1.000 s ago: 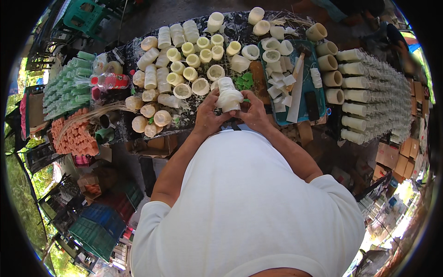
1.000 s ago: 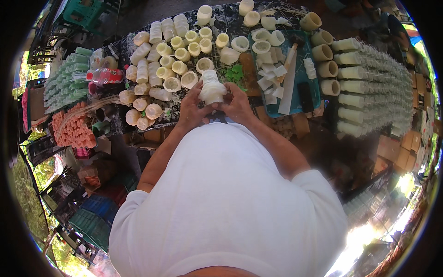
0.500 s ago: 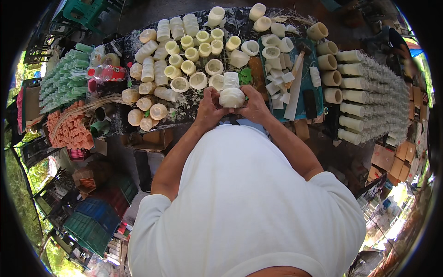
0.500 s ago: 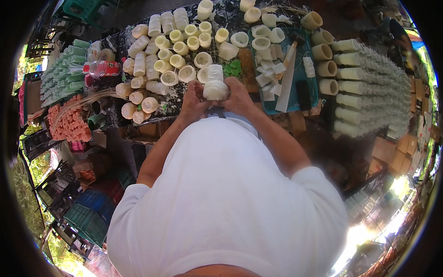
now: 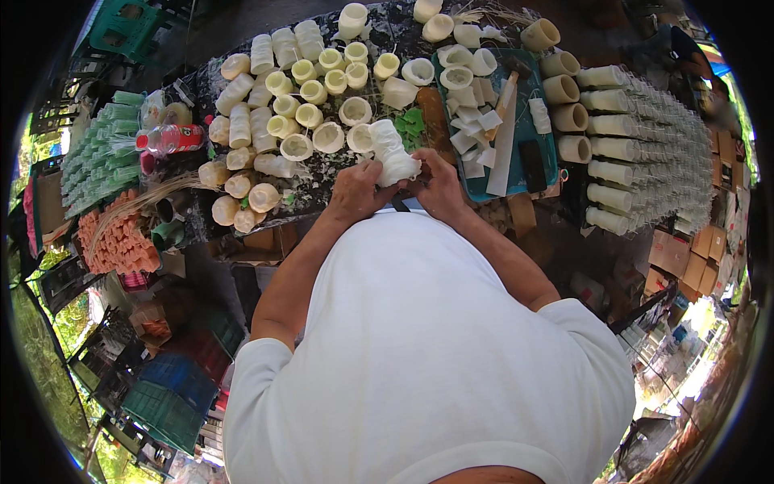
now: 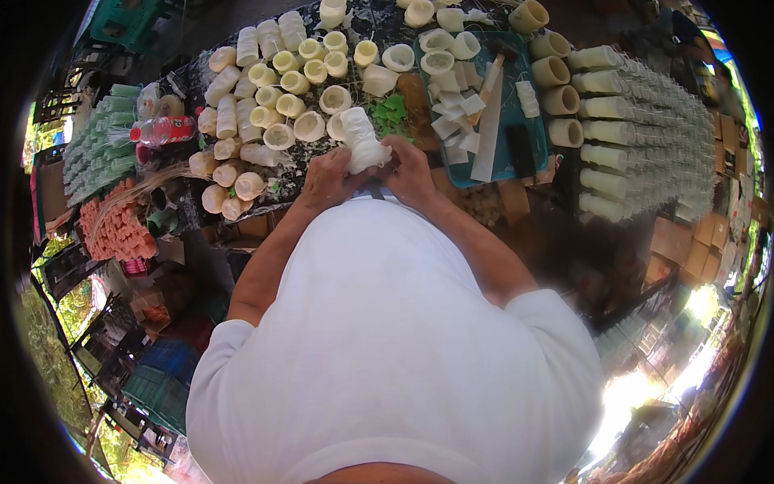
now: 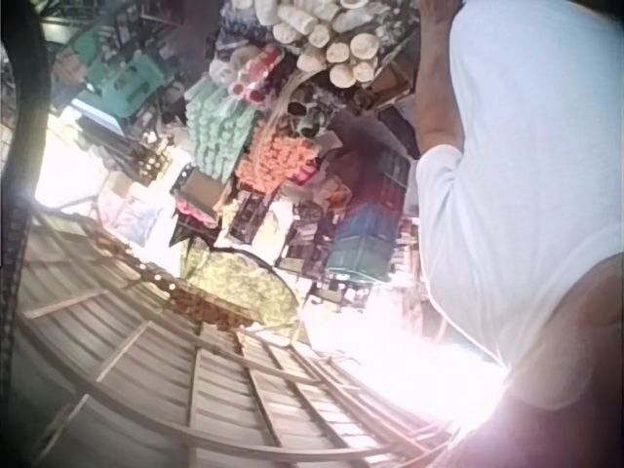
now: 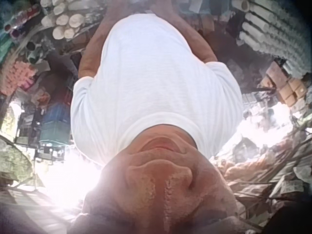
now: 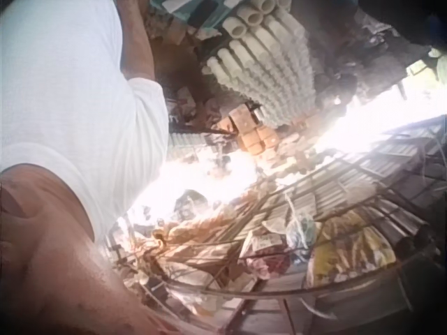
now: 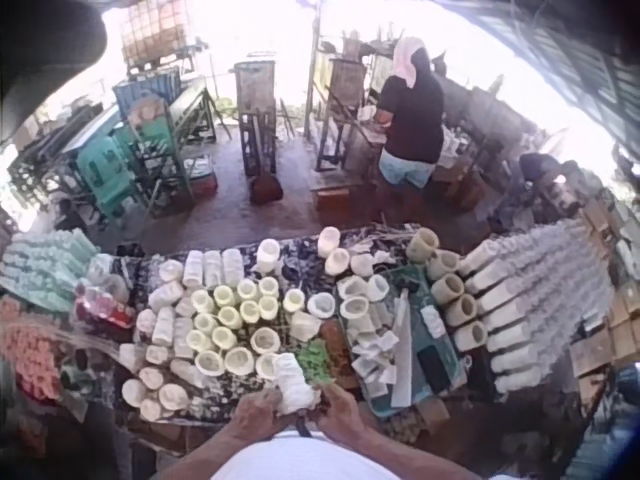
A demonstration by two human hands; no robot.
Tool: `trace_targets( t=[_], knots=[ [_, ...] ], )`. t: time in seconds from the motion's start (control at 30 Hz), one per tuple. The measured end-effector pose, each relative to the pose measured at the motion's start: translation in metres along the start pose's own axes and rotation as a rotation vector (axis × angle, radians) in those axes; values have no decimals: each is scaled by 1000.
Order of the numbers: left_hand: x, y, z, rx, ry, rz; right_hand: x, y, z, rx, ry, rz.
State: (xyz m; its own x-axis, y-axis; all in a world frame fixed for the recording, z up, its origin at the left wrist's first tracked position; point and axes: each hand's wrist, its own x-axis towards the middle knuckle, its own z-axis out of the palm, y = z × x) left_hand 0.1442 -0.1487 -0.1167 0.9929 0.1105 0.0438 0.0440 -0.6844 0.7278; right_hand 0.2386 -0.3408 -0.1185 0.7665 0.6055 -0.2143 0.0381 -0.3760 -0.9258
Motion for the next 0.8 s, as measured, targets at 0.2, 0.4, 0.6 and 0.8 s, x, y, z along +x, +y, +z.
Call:
trace_targets(
  t=[0.2,0.4,0.6,0.8],
  knots=[
    [16,-2,10,66,-49,158,8,11,-14,-239,-6,-177],
    [33,5,36,20,-45,176,7,46,-7,96,187,-51],
    [63,-5,35,-364,-373,-325,-5,48,-18,143,270,201],
    [81,-18,83,-1380,-285,-996,-4,77,-31,9,179,9]
  ],
)
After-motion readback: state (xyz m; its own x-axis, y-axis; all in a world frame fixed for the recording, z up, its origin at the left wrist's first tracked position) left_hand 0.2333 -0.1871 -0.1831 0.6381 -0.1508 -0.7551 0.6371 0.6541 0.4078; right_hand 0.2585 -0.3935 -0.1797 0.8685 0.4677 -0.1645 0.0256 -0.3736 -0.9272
